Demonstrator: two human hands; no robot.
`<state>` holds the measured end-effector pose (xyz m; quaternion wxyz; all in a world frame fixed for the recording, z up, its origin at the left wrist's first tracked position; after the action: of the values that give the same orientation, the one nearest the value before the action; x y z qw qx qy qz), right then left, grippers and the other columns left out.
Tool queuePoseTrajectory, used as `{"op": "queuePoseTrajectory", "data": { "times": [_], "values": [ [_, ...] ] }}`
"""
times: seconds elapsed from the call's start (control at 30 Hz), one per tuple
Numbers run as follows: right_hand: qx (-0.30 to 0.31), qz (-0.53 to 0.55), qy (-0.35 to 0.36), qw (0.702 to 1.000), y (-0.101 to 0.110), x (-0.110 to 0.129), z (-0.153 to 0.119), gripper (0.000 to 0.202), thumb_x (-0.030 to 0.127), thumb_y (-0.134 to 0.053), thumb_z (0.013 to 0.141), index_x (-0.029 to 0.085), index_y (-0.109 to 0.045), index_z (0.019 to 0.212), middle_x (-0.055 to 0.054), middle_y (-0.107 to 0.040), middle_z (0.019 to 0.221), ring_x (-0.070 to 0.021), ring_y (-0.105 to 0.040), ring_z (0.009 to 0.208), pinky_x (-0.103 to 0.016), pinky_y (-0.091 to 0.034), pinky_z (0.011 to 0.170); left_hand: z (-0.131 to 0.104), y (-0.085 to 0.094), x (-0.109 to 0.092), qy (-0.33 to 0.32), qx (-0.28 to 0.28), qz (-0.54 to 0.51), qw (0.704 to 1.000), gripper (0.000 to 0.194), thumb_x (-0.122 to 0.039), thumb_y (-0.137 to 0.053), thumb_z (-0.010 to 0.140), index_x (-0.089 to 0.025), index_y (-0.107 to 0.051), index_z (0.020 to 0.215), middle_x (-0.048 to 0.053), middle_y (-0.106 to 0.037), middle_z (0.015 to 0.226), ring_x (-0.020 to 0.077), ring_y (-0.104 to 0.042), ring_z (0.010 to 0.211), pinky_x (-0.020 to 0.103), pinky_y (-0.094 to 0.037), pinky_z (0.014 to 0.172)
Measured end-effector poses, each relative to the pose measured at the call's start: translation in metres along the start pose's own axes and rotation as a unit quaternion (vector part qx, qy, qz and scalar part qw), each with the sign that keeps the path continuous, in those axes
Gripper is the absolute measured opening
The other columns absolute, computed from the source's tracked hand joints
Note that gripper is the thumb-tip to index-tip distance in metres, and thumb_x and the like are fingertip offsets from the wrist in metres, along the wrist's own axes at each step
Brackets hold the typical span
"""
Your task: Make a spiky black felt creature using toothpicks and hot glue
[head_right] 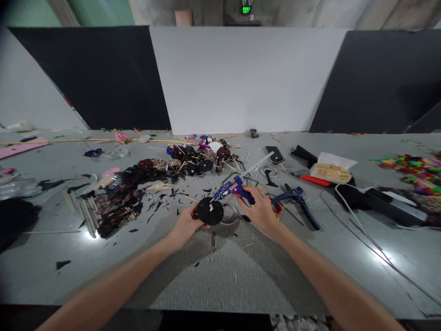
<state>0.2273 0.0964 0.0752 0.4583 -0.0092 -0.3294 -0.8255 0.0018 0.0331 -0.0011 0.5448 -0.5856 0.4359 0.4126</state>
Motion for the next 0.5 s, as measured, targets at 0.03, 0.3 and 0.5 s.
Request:
{"op": "queuePoseTrajectory", "data": {
  "times": [0.03,0.3,0.5],
  "values": [
    [-0.009,-0.003,-0.011,1.0,0.001,-0.002,0.0,0.023,0.035,-0.069,0.092,0.022,-0.065,0.111,-0.008,-0.075,0.099,-0.0241,-0.072,0.087,-0.037,-0.058,0.079,0.0,-0.001,0.0,0.001,0.001,0.0,1.0,0.028,-0.016,-0.079,0.06,-0.016,-0.068,0.086,-0.003,-0.069,0.068,0.012,-0.06,0.053,0.024,-0.05,0.056],
    [-0.044,-0.024,-0.203,0.978,0.011,-0.053,0.006,0.047,0.055,-0.072,0.084,0.018,-0.068,0.113,-0.008,-0.075,0.098,-0.0236,-0.066,0.078,-0.037,-0.053,0.076,-0.001,-0.001,-0.003,-0.003,-0.006,0.023,1.0,0.032,-0.017,-0.079,0.06,-0.015,-0.072,0.091,-0.001,-0.071,0.074,0.0133,-0.062,0.059,0.025,-0.052,0.058],
    [0.042,-0.106,-0.264,0.958,-0.002,-0.095,0.0,0.058,0.064,-0.066,0.085,0.015,-0.069,0.115,-0.017,-0.071,0.111,-0.0344,-0.063,0.103,-0.05,-0.046,0.094,-0.003,-0.001,-0.004,-0.012,0.001,0.057,0.998,0.027,-0.018,-0.078,0.063,-0.016,-0.071,0.089,0.0,-0.071,0.074,0.0148,-0.064,0.061,0.026,-0.054,0.061]
  ]
}}
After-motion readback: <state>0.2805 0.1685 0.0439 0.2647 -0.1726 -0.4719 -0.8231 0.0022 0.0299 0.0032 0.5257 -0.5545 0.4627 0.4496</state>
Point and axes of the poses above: each hand's wrist, its own z-axis towards the middle knuckle, its own y-axis out of the back of the hand, x = y × z, the point moved 7 cm from there along z, towards the middle knuckle
